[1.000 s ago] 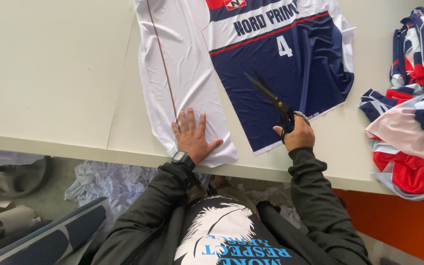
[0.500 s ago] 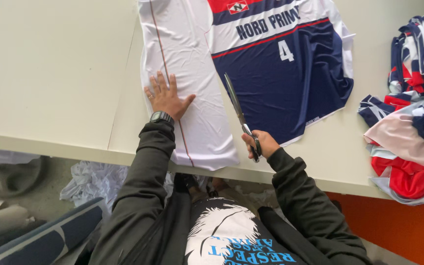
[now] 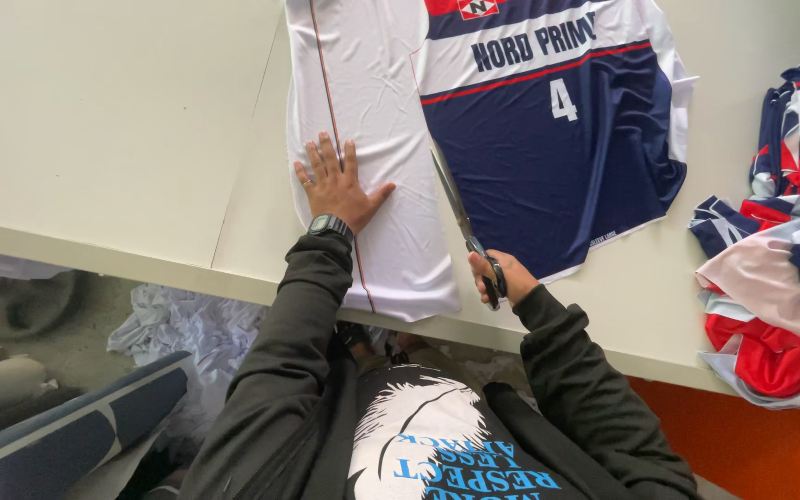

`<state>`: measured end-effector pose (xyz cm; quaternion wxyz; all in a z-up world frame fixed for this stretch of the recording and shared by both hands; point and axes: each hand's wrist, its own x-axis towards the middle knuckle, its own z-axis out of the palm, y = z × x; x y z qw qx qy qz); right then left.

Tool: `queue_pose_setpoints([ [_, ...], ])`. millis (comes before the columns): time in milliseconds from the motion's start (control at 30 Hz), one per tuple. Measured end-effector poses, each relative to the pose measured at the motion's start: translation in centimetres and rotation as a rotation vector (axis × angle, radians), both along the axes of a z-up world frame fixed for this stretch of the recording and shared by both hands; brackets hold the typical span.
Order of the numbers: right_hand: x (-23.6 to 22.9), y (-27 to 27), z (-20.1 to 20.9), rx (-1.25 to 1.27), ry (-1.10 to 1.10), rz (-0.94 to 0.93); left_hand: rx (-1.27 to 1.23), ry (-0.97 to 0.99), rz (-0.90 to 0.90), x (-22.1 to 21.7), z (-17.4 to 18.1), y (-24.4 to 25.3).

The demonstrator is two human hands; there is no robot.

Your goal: The person uses shears to cut a white t-shirt laid flat on a table, following the outline of a blue and red sports jersey placed on top. They trim the sides and neckline, then remove the cut pieces.

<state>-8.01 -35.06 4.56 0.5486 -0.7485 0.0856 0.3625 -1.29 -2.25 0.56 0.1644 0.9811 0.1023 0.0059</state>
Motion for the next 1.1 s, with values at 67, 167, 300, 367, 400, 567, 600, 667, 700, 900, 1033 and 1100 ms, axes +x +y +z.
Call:
queue_pose_setpoints([
  [67,0.2,-0.1,-0.2,0.009,0.003,-0.007,-0.016,0.017,0.005,0.1,0.0,0.1],
  [167,0.7,0.2,-0.7,-0.005,0.024,-0.018,0.000,0.020,-0.001,0.2,0.0,0.1],
  [300,3.0,2.0,-1.5,-0.033,-0.008,-0.003,-0.010,0.005,-0.004,0.0,0.4,0.2],
  [367,4.5,3.0,-1.5,-0.048,-0.020,-0.003,-0.013,0.006,-0.001,0.0,0.6,0.1],
  [400,5.1,3.5,-1.5,-0.040,-0.017,-0.010,-0.013,-0.002,0.001,0.0,0.6,0.1],
  [567,6.8,4.8,-0.5,-0.032,0.002,-0.072,-0.032,-0.015,0.006,-0.2,1.0,0.2],
  [600,7.0,4.9,-0.3,-0.024,0.001,-0.073,-0.029,-0.013,0.006,-0.2,1.0,0.2],
  [667,7.2,5.1,0.1,-0.019,-0.006,-0.075,-0.022,-0.009,0.003,-0.2,1.0,0.2],
  [700,7.3,5.2,0.2,-0.021,-0.012,-0.074,-0.022,-0.014,0.001,-0.2,1.1,0.2],
  [900,7.7,5.5,0.5,-0.017,-0.016,-0.058,-0.015,-0.038,-0.002,-0.1,0.7,0.3],
  [1033,8.0,5.7,0.3,-0.029,-0.016,-0.065,-0.007,-0.038,-0.004,-0.1,0.5,0.2],
  [1100,8.1,5.8,0.2,-0.031,-0.024,-0.066,-0.004,-0.036,-0.004,-0.1,0.4,0.2],
])
